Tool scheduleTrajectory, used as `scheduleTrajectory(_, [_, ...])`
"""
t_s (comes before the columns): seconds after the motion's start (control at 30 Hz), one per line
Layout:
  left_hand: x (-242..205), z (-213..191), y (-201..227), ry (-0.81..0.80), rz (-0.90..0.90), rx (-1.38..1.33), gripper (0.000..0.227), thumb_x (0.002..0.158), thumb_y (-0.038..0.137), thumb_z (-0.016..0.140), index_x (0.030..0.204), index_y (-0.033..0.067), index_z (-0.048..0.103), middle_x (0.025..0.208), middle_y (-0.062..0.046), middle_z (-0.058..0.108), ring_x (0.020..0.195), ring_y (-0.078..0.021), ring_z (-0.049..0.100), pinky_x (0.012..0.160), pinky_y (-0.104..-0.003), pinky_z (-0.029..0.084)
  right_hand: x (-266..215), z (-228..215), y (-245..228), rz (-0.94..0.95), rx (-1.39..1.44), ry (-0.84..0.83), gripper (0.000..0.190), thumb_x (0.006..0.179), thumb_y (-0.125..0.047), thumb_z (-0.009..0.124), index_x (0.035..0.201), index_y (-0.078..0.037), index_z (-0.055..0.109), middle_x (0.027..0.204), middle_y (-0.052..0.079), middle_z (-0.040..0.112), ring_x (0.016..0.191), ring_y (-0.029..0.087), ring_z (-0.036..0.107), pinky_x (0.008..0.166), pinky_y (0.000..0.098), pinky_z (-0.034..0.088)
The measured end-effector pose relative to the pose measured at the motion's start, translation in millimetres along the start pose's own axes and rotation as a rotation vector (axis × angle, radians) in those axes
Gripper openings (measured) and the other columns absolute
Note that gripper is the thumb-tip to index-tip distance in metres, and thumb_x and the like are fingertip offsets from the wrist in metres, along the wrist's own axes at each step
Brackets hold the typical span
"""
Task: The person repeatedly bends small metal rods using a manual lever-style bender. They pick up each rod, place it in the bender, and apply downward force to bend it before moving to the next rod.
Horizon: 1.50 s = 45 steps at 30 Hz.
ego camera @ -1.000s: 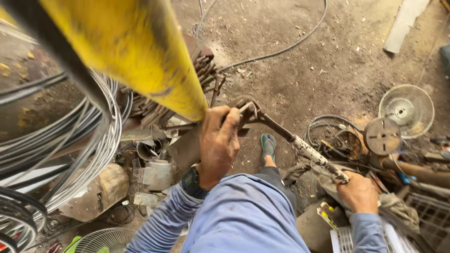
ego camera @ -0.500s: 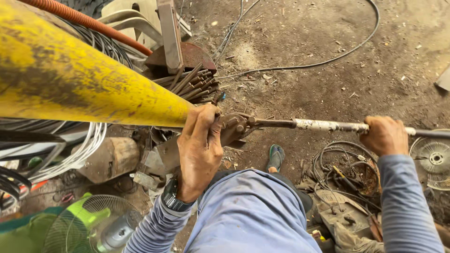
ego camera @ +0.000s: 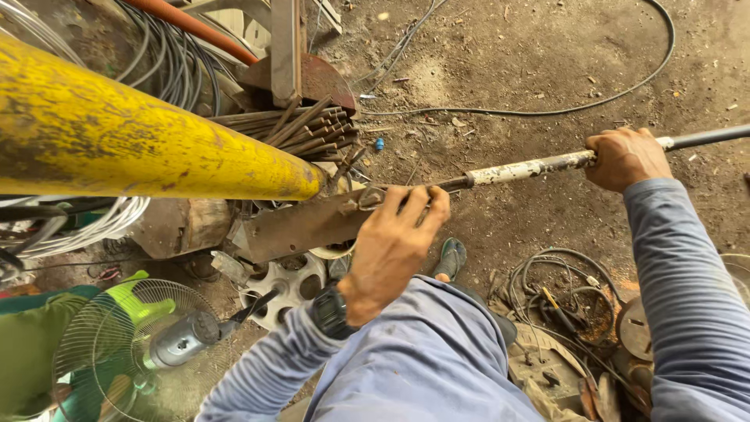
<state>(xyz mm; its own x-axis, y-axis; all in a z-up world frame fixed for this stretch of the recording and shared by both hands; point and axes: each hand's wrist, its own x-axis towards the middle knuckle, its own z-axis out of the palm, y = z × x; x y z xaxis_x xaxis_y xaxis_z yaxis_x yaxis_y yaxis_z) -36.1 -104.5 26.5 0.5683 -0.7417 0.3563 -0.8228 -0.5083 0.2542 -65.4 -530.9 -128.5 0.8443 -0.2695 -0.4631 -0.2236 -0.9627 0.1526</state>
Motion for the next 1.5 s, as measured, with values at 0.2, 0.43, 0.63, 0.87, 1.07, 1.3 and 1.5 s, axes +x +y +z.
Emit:
scheduleTrajectory(0.2, [25.1,52.3,6.2,-0.21,0.058,0.244,0.032,0.087,0.014,0.067,0.117,0.0016,0.066,0.104,-0.01,0.063,0.102,-0.0254,0.06,0.079,-0.037,0.059,-4.2,-0.7,3.8,0.001,-0.011,-0.004,0.009,0.091,-0.024,0.071,0.093,-0.015,0.073,0.083,0.008,0.072,0.079,0.025,0.07,0.086,0.0416,0.051])
scheduleTrajectory(0.43, [-10.9,-13.1,-27.7,-0.04,-0.077,-0.122,0.053,0.074,0.001,0.066,0.127,0.0023,0.067,0.118,-0.014,0.067,0.114,-0.03,0.061,0.09,-0.041,0.055,-2.3,2.9,5.5,-0.007,-0.004,0.03,0.012,0.092,-0.026,0.07,0.094,-0.016,0.076,0.087,0.01,0.074,0.085,0.027,0.072,0.088,0.043,0.053])
scheduleTrajectory(0.63, [-41.2,-11.3,-70.7,0.053,-0.21,-0.318,0.038,0.096,0.009,0.067,0.133,0.004,0.064,0.129,-0.015,0.071,0.121,-0.0333,0.065,0.102,-0.043,0.053,-2.9,-7.1,1.0,0.044,0.032,-0.075,0.018,0.093,-0.027,0.067,0.106,-0.022,0.08,0.087,0.011,0.077,0.082,0.03,0.074,0.085,0.0445,0.057])
scheduleTrajectory(0.87, [-51.4,5.7,-73.4,0.179,-0.306,-0.427,0.038,0.094,0.004,0.07,0.132,0.0066,0.067,0.12,-0.012,0.072,0.117,-0.0319,0.066,0.101,-0.042,0.055,-7.1,-9.5,2.6,0.028,0.023,-0.06,0.022,0.092,-0.029,0.068,0.11,-0.024,0.08,0.086,0.012,0.077,0.08,0.031,0.074,0.08,0.0451,0.058])
scheduleTrajectory(1.07, [-54.5,9.5,-75.7,0.245,-0.342,-0.471,0.037,0.088,0.004,0.074,0.125,0.0097,0.07,0.119,-0.012,0.072,0.113,-0.0294,0.069,0.097,-0.039,0.055,-2.5,6.5,5.5,0.118,0.085,-0.048,0.022,0.095,-0.026,0.068,0.112,-0.02,0.08,0.082,0.011,0.076,0.072,0.026,0.072,0.073,0.0424,0.061])
scheduleTrajectory(1.3, [-61.2,13.5,-82.7,0.265,-0.275,-0.441,0.037,0.089,0.004,0.075,0.125,0.0095,0.071,0.115,-0.011,0.073,0.107,-0.0263,0.07,0.094,-0.038,0.056,-61.7,42.1,4.9,0.205,0.114,0.01,0.023,0.098,-0.031,0.068,0.114,-0.021,0.081,0.083,0.01,0.077,0.071,0.024,0.072,0.075,0.0407,0.059])
scheduleTrajectory(1.5, [-74.5,26.7,-94.7,0.246,-0.259,-0.461,0.038,0.091,0.001,0.072,0.128,0.0048,0.068,0.112,-0.014,0.072,0.102,-0.0287,0.069,0.088,-0.04,0.056,-83.9,53.3,1.8,0.286,0.177,0.118,0.023,0.097,-0.026,0.068,0.112,-0.02,0.083,0.092,0.014,0.077,0.077,0.031,0.073,0.08,0.0444,0.059])
